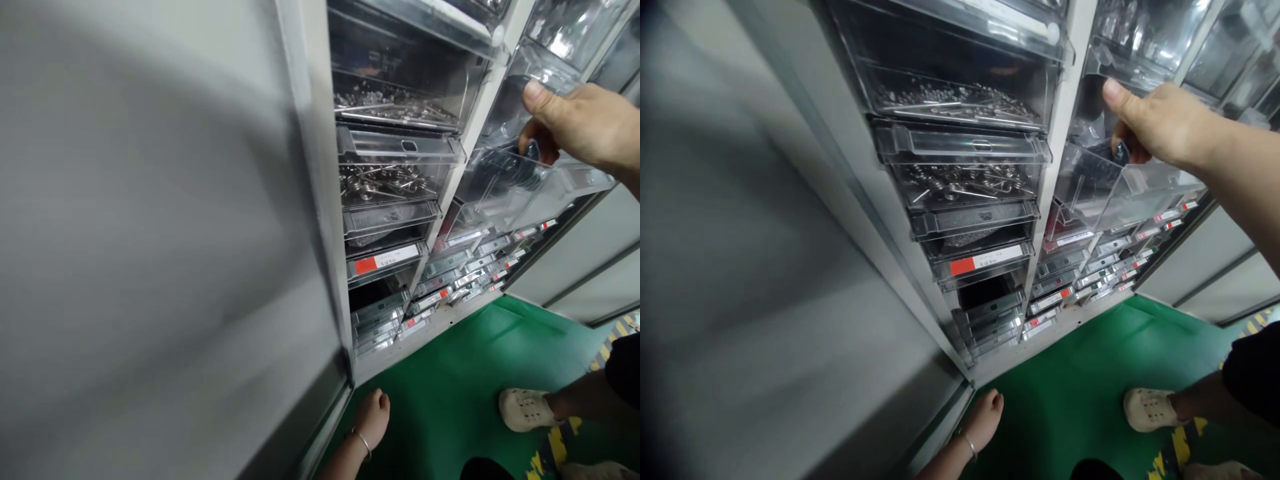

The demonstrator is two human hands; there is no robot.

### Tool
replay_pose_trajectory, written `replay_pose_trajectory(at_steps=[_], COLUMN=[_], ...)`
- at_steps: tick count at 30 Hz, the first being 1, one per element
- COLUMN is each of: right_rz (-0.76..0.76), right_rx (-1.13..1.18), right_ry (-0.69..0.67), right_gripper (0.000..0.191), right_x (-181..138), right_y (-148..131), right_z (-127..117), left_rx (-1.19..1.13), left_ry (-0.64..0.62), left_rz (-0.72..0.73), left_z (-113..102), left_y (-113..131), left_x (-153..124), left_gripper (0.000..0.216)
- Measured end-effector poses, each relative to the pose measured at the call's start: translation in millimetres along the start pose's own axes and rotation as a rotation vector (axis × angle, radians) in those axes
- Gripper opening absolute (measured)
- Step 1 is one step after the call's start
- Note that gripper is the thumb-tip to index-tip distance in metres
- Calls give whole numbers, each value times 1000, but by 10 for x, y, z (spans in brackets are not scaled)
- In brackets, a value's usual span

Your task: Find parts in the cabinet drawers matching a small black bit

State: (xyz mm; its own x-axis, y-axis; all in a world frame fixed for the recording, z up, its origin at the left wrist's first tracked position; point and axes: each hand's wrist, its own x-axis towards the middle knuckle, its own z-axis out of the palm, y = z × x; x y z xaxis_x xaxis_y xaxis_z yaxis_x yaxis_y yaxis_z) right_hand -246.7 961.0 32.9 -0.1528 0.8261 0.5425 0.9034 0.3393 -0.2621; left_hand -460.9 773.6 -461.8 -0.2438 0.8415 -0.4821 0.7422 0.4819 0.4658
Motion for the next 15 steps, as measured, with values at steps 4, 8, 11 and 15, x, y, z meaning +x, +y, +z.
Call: replay_pose_trajectory(at_steps=[4, 8, 11, 15], right_rz=[60, 3, -98, -218], right_rx=[48, 37, -1, 308], right_ry=[61, -121, -114, 391], right_gripper=[79, 82, 70, 74], right_x=[-31, -28, -183, -676], right_y=[-17, 6, 39, 137], right_z=[8, -31, -72, -76], left_rx=[5, 19, 30, 29], left_ry=[-10, -24, -34, -26], left_rz=[-6, -11, -18, -21], left_z=[-50, -119, -152, -157], left_y=[15, 28, 34, 31], left_x=[-37, -87, -109, -114], left_gripper=[28, 29, 28, 27])
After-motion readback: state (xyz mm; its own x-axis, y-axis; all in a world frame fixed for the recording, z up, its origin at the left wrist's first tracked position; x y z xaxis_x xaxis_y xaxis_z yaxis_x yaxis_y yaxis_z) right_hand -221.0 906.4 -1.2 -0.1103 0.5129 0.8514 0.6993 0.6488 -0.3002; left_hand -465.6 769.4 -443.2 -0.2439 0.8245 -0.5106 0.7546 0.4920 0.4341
